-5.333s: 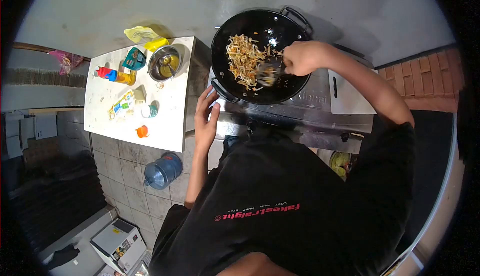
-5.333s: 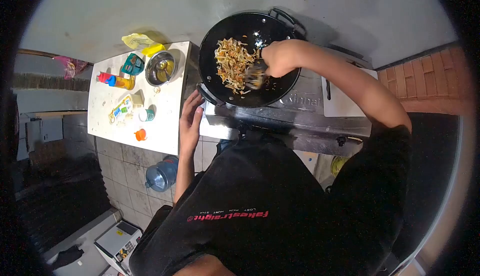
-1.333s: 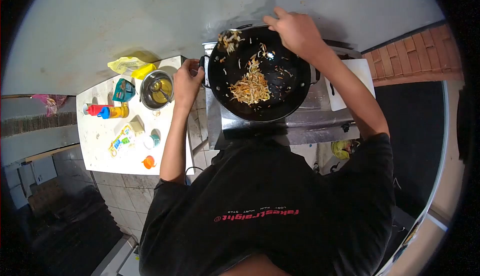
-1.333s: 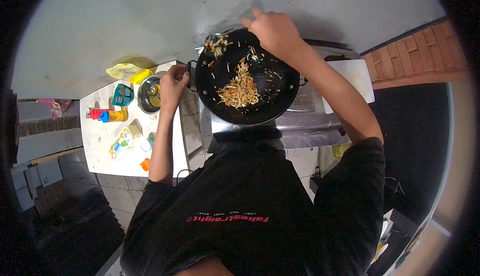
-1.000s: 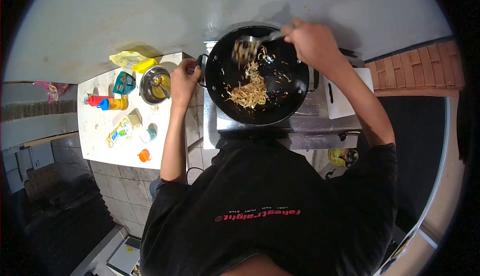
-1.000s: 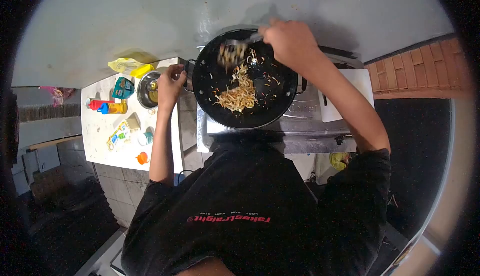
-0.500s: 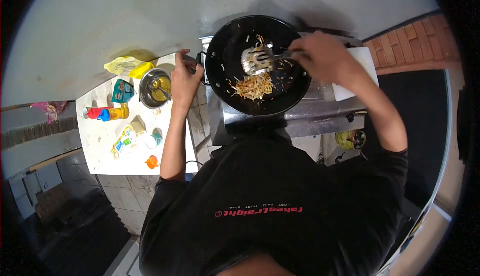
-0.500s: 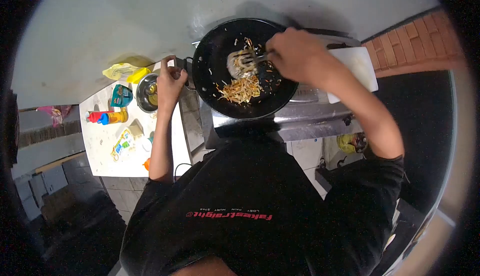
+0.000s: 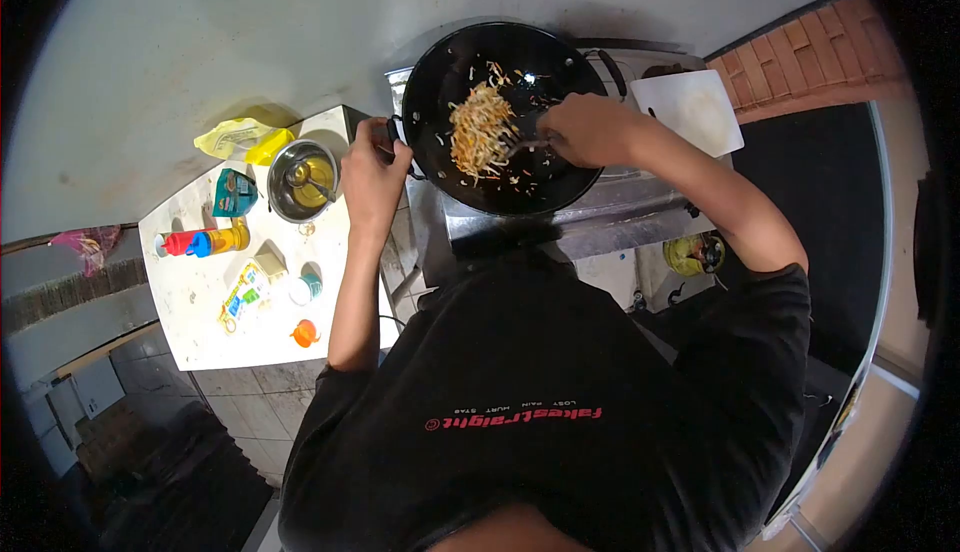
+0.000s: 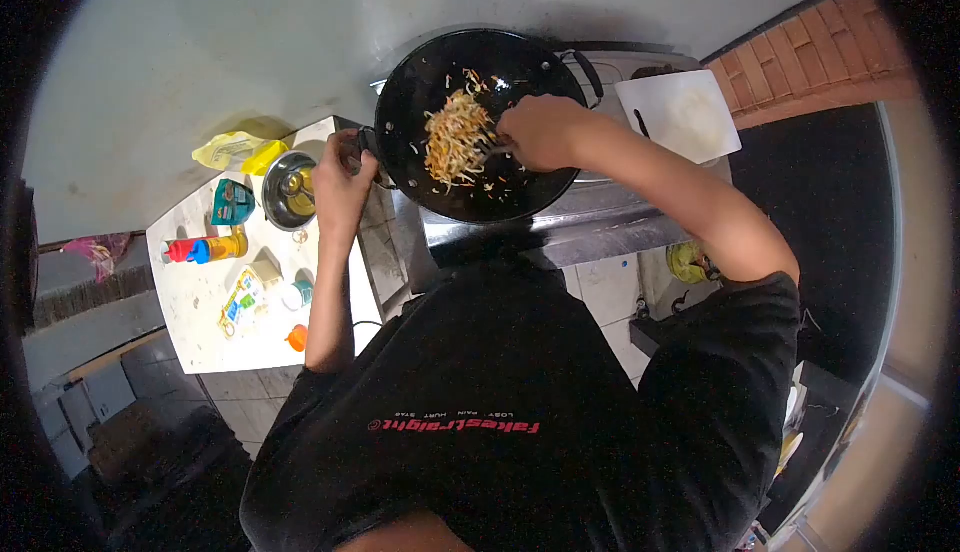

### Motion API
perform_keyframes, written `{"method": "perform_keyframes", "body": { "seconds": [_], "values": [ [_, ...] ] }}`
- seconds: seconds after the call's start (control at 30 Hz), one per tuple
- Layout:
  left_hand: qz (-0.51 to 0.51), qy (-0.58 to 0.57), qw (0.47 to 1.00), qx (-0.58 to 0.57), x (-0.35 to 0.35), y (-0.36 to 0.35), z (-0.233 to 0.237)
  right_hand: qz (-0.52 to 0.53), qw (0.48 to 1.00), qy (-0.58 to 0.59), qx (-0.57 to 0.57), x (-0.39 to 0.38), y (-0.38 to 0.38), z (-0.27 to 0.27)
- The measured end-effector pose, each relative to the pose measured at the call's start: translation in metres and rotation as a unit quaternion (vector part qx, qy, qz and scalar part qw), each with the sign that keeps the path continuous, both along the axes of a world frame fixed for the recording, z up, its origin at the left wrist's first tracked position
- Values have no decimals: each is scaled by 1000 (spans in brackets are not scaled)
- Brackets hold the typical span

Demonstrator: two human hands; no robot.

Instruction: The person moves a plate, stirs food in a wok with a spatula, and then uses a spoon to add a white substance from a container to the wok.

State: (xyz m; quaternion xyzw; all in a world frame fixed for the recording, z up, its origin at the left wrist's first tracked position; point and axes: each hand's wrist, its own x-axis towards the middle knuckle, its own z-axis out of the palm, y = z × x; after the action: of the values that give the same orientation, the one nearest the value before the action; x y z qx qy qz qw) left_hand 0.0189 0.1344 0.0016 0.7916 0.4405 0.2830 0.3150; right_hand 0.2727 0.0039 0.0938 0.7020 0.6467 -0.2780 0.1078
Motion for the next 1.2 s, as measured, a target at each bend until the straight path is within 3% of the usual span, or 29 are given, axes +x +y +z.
{"method": "perform_keyframes", "body": {
  "seconds": [0.13, 0.27, 0.33, 0.43, 0.5, 0.57, 0.63, 0.7, 0.77, 0.83, 0.97, 1.07, 1.13, 1.2],
  "values": [
    [4, -11, 1000, -2, -2, -2, -4, -19, 1000, -12, 22, -1, 0, 6],
    [5, -21, 1000, -3, -2, -6, -3, -13, 999, -31, 12, 5, 1, 52],
    [2, -25, 1000, -1, -1, -9, -1, -23, 990, -16, -137, 5, 11, 67],
    [4, -17, 1000, -5, -1, -10, 0, -45, 974, 52, -216, -1, 27, 51],
    [1, -27, 1000, -5, -3, -9, -5, -81, 983, 71, -147, -5, 22, 23],
    [0, -19, 1000, -9, -3, -10, 2, -23, 986, 111, 119, 5, 17, -20],
    [3, -11, 1000, -13, -5, -12, 3, -59, 991, 80, 86, -7, 10, 2],
    [-8, -41, 999, 8, -4, -11, -1, 18, 999, 21, -42, -12, 7, 17],
    [-8, -45, 999, 1, -4, -10, -4, 10, 999, 34, -10, -10, 5, -4],
    [-10, -49, 999, -7, -4, -10, -4, -63, 987, 93, 111, -10, 5, -15],
    [-4, -26, 1000, -17, -6, -9, -4, -66, 992, 23, 108, -7, -1, 0],
    [-5, -29, 999, -16, -5, -9, -3, -17, 1000, -9, 19, -1, -5, 2],
    [-6, -30, 999, -7, -4, -9, -3, -33, 985, 94, 140, 4, -3, -11],
    [-6, -25, 999, -24, -5, -7, -5, -18, 992, 33, 123, 7, -8, 0]
  ]
}}
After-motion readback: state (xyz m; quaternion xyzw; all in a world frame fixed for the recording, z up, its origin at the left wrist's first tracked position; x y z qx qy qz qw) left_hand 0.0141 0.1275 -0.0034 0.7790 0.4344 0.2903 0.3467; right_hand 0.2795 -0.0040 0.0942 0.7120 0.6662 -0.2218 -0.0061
